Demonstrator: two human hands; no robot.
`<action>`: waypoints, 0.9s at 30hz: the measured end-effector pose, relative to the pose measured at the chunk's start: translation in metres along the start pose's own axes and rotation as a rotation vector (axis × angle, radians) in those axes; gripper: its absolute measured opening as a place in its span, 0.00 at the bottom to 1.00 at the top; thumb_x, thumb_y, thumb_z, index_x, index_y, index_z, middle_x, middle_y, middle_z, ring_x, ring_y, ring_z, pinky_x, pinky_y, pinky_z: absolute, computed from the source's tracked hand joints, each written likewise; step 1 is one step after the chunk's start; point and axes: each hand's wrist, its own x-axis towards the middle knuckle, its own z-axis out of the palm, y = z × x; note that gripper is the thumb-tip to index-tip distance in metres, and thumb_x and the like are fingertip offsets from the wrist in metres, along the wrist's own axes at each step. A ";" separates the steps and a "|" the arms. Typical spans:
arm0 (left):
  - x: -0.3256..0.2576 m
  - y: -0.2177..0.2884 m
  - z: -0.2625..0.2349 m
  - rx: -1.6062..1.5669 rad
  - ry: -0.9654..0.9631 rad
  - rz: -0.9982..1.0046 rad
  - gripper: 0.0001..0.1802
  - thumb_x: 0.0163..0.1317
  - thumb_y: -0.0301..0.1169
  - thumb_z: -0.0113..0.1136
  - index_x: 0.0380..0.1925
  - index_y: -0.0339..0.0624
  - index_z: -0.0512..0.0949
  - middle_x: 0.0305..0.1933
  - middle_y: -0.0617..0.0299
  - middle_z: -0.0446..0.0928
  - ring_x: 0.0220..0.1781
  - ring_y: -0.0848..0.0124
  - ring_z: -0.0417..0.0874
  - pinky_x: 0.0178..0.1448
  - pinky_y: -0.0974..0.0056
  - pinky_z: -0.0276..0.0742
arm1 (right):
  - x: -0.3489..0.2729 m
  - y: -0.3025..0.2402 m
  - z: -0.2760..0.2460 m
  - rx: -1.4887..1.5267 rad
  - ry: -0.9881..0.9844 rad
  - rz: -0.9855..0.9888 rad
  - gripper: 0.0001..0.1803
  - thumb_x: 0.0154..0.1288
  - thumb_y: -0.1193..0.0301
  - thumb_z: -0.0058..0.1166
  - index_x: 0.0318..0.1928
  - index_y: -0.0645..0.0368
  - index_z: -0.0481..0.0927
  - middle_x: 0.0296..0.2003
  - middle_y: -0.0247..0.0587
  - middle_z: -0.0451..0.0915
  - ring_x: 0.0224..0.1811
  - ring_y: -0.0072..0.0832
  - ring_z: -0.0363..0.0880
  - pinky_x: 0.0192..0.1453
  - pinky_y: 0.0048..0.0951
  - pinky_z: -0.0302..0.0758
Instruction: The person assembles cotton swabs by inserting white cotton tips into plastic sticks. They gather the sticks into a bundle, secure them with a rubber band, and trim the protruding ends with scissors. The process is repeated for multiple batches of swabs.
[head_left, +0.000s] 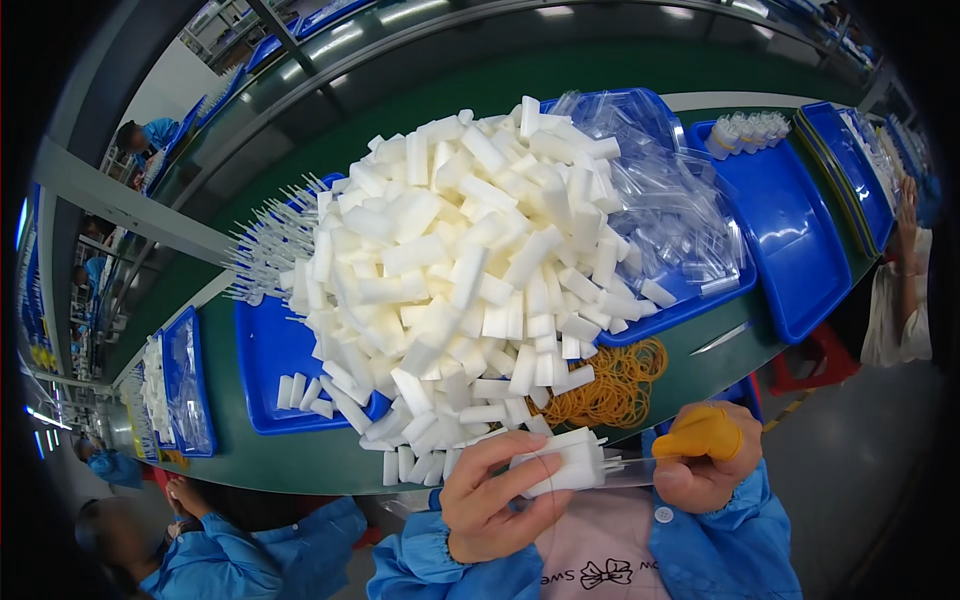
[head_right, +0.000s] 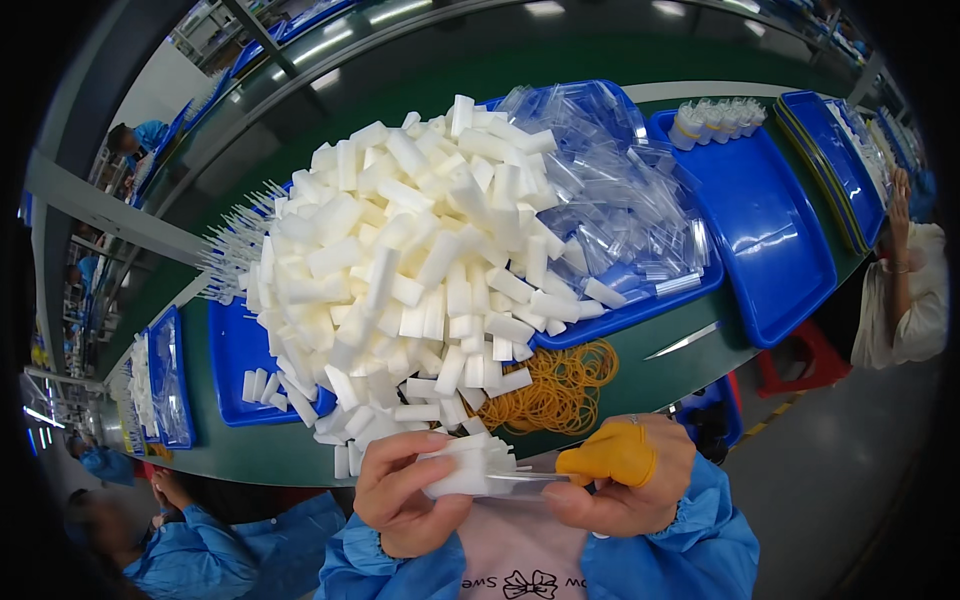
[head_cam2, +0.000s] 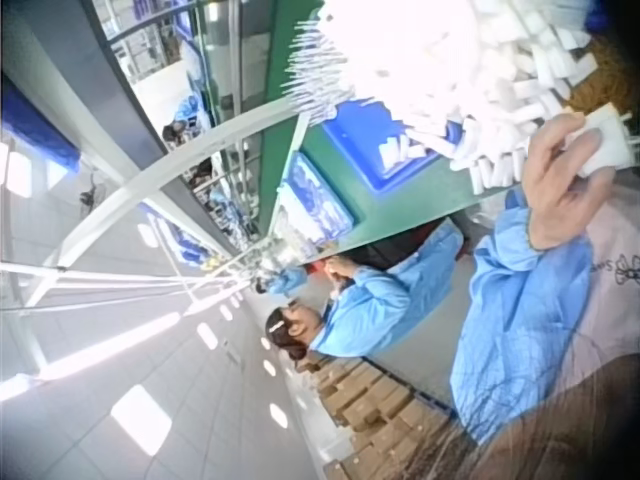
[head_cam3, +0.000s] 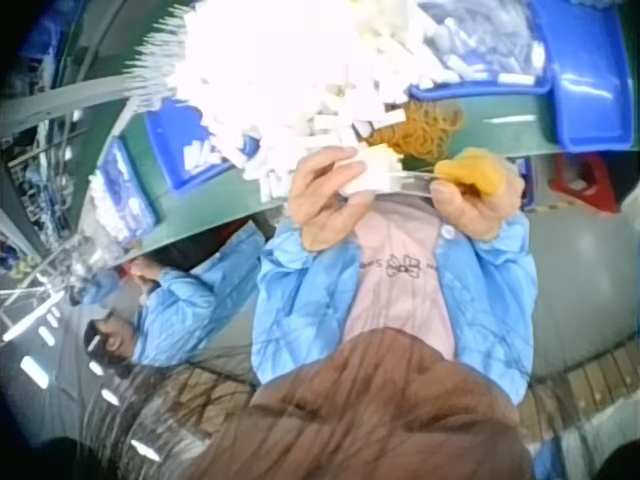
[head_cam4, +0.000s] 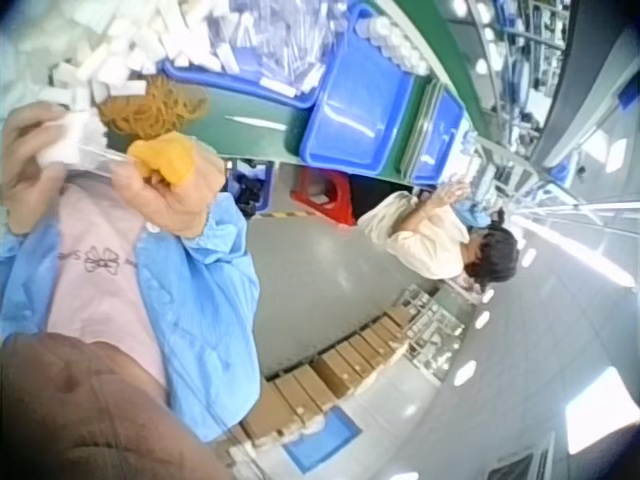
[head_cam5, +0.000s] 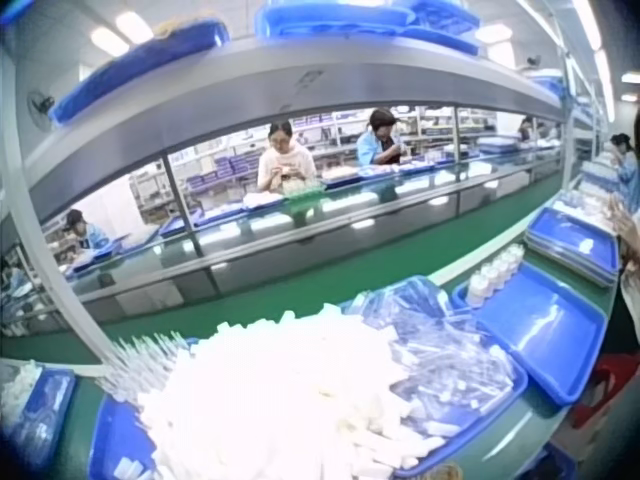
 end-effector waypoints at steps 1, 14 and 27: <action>-0.001 0.001 -0.001 0.013 -0.003 -0.007 0.22 0.36 0.26 0.75 0.37 0.37 0.83 0.44 0.50 0.77 0.40 0.62 0.81 0.40 0.65 0.79 | 0.000 0.000 0.001 0.011 0.007 0.010 0.14 0.43 0.65 0.70 0.24 0.60 0.80 0.14 0.33 0.74 0.10 0.22 0.68 0.15 0.21 0.60; -0.004 -0.003 -0.002 0.064 -0.041 0.160 0.21 0.36 0.24 0.75 0.36 0.43 0.83 0.43 0.54 0.76 0.40 0.59 0.82 0.42 0.63 0.80 | -0.001 0.008 0.007 0.154 -0.011 0.122 0.14 0.43 0.66 0.70 0.25 0.62 0.80 0.15 0.31 0.74 0.11 0.19 0.69 0.15 0.21 0.59; 0.001 -0.003 -0.005 0.103 -0.134 0.106 0.22 0.36 0.24 0.74 0.37 0.44 0.84 0.42 0.54 0.77 0.40 0.61 0.81 0.41 0.63 0.80 | 0.002 0.008 -0.001 0.105 -0.169 0.032 0.16 0.43 0.63 0.72 0.27 0.59 0.82 0.16 0.32 0.75 0.12 0.22 0.70 0.15 0.24 0.62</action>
